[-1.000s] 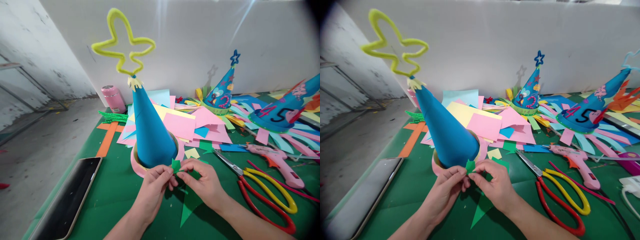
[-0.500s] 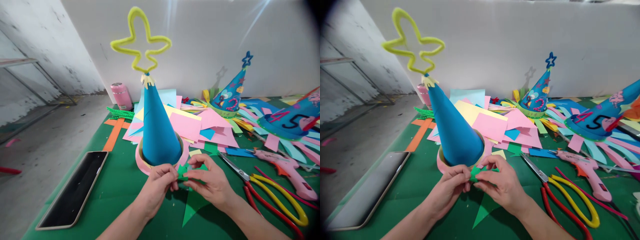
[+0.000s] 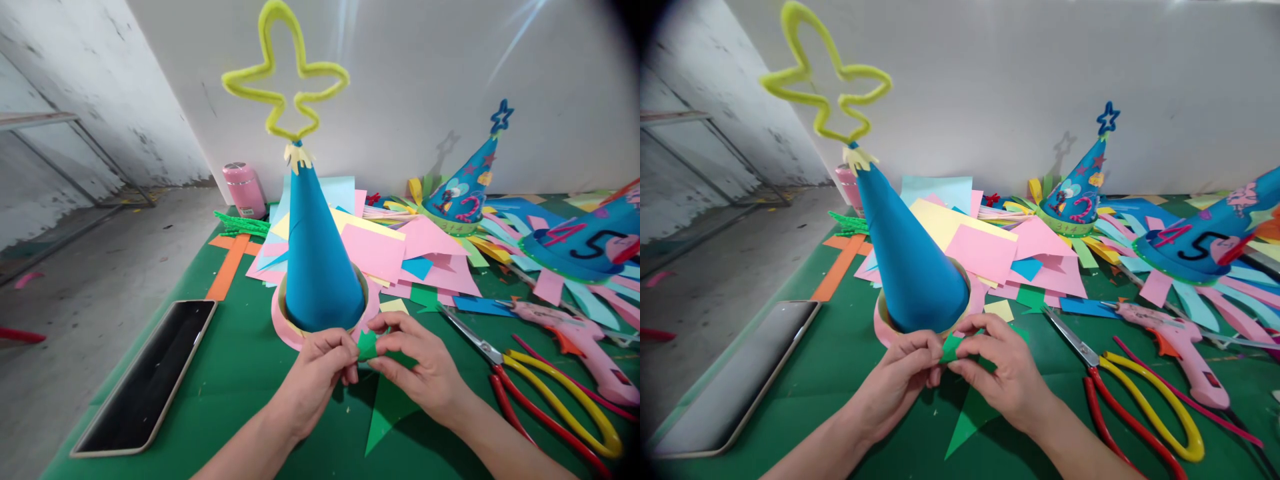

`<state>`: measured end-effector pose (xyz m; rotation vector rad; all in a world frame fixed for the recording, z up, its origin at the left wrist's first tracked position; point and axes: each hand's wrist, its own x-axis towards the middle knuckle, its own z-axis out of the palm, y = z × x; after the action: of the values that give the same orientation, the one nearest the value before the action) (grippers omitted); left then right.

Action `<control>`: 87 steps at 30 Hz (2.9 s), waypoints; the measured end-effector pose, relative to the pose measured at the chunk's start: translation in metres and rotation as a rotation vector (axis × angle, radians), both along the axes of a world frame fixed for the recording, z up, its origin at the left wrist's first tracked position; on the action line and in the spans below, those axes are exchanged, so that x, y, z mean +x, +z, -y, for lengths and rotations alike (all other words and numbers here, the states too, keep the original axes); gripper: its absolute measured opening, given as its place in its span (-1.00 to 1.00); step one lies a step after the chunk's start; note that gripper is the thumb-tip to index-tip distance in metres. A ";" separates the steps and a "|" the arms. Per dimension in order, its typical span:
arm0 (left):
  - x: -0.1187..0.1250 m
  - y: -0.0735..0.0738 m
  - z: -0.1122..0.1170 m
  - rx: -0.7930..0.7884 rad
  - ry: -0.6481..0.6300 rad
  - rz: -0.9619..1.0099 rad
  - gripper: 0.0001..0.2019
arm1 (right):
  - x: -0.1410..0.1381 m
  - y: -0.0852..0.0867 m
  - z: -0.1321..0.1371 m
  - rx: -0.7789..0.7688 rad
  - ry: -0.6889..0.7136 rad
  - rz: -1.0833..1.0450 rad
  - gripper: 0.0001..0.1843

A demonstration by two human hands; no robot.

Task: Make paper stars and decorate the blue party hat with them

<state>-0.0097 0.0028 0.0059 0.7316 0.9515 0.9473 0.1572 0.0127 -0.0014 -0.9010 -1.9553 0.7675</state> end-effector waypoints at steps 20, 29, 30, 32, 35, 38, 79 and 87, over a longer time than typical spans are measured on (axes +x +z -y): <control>0.001 0.000 0.002 0.000 -0.046 0.039 -0.86 | -0.002 -0.002 0.001 -0.134 0.002 -0.112 -0.95; 0.001 0.004 0.002 0.293 0.032 -0.364 -0.77 | 0.002 -0.003 -0.005 -0.019 -0.038 -0.089 -0.68; 0.001 0.004 0.002 0.284 0.020 -0.362 -0.77 | 0.003 -0.003 -0.006 0.013 -0.040 -0.069 -0.69; 0.000 0.003 0.001 0.244 -0.004 -0.314 -0.77 | 0.006 -0.004 -0.007 0.084 -0.021 -0.031 -0.71; -0.001 0.001 0.001 0.156 -0.033 -0.193 -0.80 | 0.009 -0.003 -0.008 0.175 0.019 -0.001 -0.73; -0.003 0.000 0.000 0.070 -0.051 -0.073 -0.83 | 0.010 -0.001 -0.008 0.206 0.064 0.017 -0.79; 0.002 0.003 0.006 0.715 0.044 -0.742 -0.92 | -0.006 0.003 0.001 -0.281 -0.023 -0.365 -0.92; 0.005 0.007 0.004 0.446 -0.010 -0.593 -0.82 | -0.011 -0.001 0.000 -0.450 -0.056 -0.369 -0.85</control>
<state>-0.0047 -0.0012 0.0131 1.4463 1.2592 0.9627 0.1465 0.0122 -0.0023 -0.9848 -1.4529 1.2726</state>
